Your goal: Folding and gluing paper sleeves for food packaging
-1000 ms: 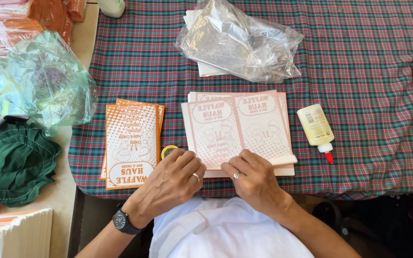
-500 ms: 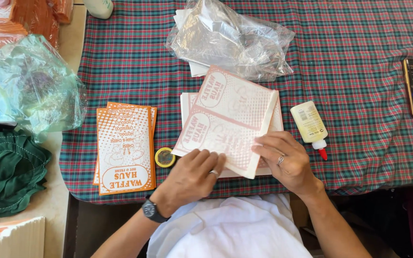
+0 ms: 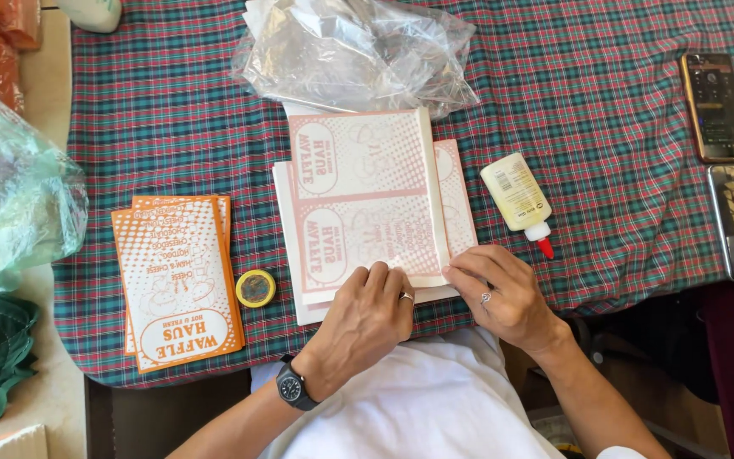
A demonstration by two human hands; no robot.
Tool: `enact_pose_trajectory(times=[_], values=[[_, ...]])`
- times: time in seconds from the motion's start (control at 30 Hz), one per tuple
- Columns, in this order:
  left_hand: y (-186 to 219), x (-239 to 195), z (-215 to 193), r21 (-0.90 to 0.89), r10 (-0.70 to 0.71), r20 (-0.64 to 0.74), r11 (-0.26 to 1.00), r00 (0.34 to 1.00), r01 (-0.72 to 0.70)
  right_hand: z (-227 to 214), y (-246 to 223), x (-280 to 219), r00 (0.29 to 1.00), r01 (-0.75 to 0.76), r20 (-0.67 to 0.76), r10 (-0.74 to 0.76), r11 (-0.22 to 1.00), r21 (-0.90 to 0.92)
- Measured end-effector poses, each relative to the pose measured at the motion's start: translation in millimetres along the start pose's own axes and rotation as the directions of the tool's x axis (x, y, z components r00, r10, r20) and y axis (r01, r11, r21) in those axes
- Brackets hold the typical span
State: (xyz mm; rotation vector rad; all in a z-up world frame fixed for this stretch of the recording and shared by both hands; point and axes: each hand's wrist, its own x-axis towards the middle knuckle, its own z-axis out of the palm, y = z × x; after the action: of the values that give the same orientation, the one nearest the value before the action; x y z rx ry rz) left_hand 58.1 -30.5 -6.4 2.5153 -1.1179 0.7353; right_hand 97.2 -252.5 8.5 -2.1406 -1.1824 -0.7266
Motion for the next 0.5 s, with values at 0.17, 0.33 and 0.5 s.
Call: enact_pose_trajectory(times=[0.17,0.33,0.5], values=[[5,10,0,-0.133,-0.123,0.016,0.983,0.992,0.124,-7,6,-4,0.986,-0.148,0.087,0.143,0.988,0.052],[15,18,11,-0.206,-0.247,0.004,0.948,0.969,0.242,-9,6,-1,0.961,-0.255,0.138,0.238,0.959,0.123],[10,14,30,-0.258,-0.238,-0.01,0.939,0.971,0.228,-9,0,-1,0.92,-0.374,0.178,0.349,0.917,0.136]])
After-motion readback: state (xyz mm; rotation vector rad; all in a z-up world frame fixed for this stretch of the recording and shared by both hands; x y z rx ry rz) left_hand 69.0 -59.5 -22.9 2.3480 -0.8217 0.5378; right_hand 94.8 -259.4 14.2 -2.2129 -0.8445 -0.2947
